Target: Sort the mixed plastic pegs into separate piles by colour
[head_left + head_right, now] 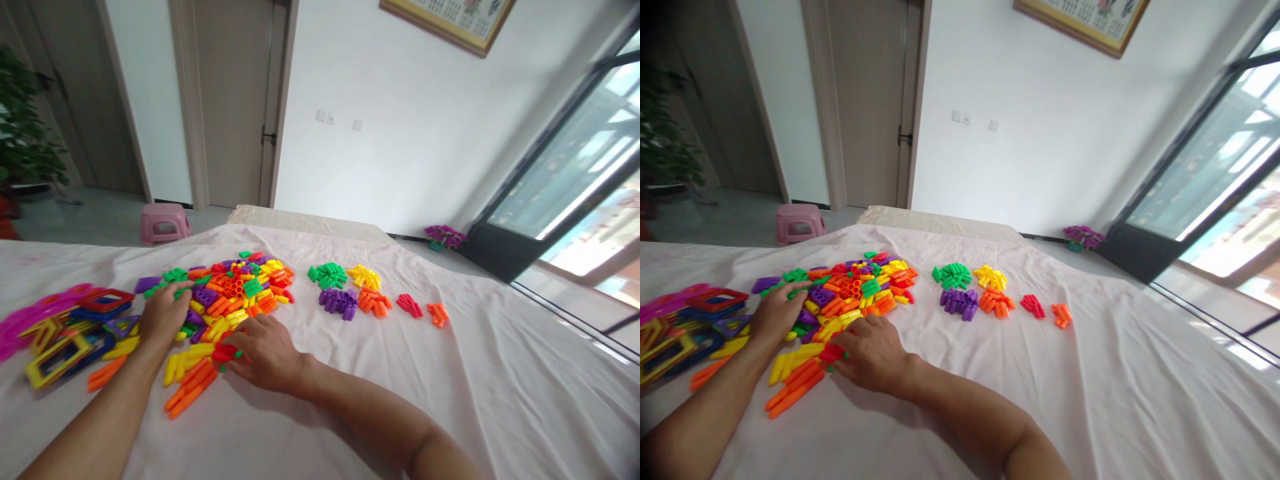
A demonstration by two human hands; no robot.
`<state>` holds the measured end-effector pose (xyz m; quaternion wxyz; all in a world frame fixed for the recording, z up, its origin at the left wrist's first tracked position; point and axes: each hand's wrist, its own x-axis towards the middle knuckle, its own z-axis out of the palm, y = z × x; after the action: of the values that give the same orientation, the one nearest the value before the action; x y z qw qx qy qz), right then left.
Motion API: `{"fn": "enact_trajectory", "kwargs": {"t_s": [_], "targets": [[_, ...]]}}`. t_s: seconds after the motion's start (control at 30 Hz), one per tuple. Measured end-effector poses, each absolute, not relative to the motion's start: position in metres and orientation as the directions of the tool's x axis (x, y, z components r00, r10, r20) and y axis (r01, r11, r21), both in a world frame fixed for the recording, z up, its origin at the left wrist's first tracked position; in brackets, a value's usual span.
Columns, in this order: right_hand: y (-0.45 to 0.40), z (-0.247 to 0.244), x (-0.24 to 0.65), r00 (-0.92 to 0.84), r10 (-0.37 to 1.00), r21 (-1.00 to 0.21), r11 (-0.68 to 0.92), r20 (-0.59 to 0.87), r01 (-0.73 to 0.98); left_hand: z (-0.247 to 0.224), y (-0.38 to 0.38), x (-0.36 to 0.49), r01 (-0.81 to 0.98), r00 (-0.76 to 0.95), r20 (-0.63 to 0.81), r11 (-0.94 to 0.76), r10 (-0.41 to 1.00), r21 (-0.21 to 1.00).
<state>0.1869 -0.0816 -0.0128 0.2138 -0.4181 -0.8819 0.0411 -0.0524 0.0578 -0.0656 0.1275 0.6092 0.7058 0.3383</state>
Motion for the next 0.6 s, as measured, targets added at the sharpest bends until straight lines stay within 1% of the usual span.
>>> {"fn": "enact_trajectory", "kwargs": {"t_s": [0.07, 0.13, 0.2, 0.23, 0.3, 0.37, 0.4, 0.43, 0.5, 0.57, 0.6], "targets": [[-0.081, -0.007, 0.205, -0.501, 0.766, -0.411, 0.640, 0.403, 0.649, -0.066, 0.060, -0.054, 0.785, -0.234, 0.184, 0.074, 0.955, 0.615], [-0.077, 0.001, 0.232, -0.353, 0.819, -0.589, 0.572, 0.453, 0.571, -0.067, 0.063, -0.055, 0.801, -0.237, 0.162, 0.098, 0.958, 0.590], [-0.072, 0.010, 0.268, -0.104, 0.880, -0.742, 0.450, 0.464, 0.497, -0.068, 0.064, -0.056, 0.813, -0.234, 0.161, 0.102, 0.959, 0.573], [-0.069, 0.014, 0.289, 0.041, 0.891, -0.800, 0.386, 0.453, 0.460, -0.068, 0.064, -0.056, 0.816, -0.230, 0.164, 0.098, 0.959, 0.569], [-0.065, 0.019, 0.334, 0.293, 0.867, -0.880, 0.280, 0.404, 0.384, -0.067, 0.063, -0.055, 0.820, -0.225, 0.161, 0.097, 0.961, 0.564], [-0.063, 0.019, 0.382, 0.486, 0.790, -0.916, 0.231, 0.373, 0.327, -0.065, 0.062, -0.054, 0.820, -0.223, 0.146, 0.104, 0.964, 0.563], [-0.063, 0.016, 0.405, 0.579, 0.731, -0.925, 0.204, 0.361, 0.319, -0.065, 0.061, -0.054, 0.819, -0.222, 0.140, 0.107, 0.965, 0.564], [-0.063, 0.013, 0.428, 0.641, 0.682, -0.928, 0.165, 0.351, 0.333, -0.064, 0.061, -0.054, 0.816, -0.221, 0.136, 0.106, 0.966, 0.568], [-0.066, 0.003, 0.470, 0.714, 0.613, -0.910, 0.020, 0.339, 0.415, -0.064, 0.061, -0.054, 0.809, -0.214, 0.141, 0.094, 0.967, 0.581], [-0.069, -0.009, 0.505, 0.729, 0.584, -0.815, -0.185, 0.358, 0.549, -0.066, 0.062, -0.054, 0.802, -0.220, 0.149, 0.092, 0.964, 0.590], [-0.071, -0.014, 0.519, 0.720, 0.591, -0.733, -0.296, 0.363, 0.612, -0.067, 0.062, -0.055, 0.801, -0.228, 0.153, 0.096, 0.962, 0.590]]}}
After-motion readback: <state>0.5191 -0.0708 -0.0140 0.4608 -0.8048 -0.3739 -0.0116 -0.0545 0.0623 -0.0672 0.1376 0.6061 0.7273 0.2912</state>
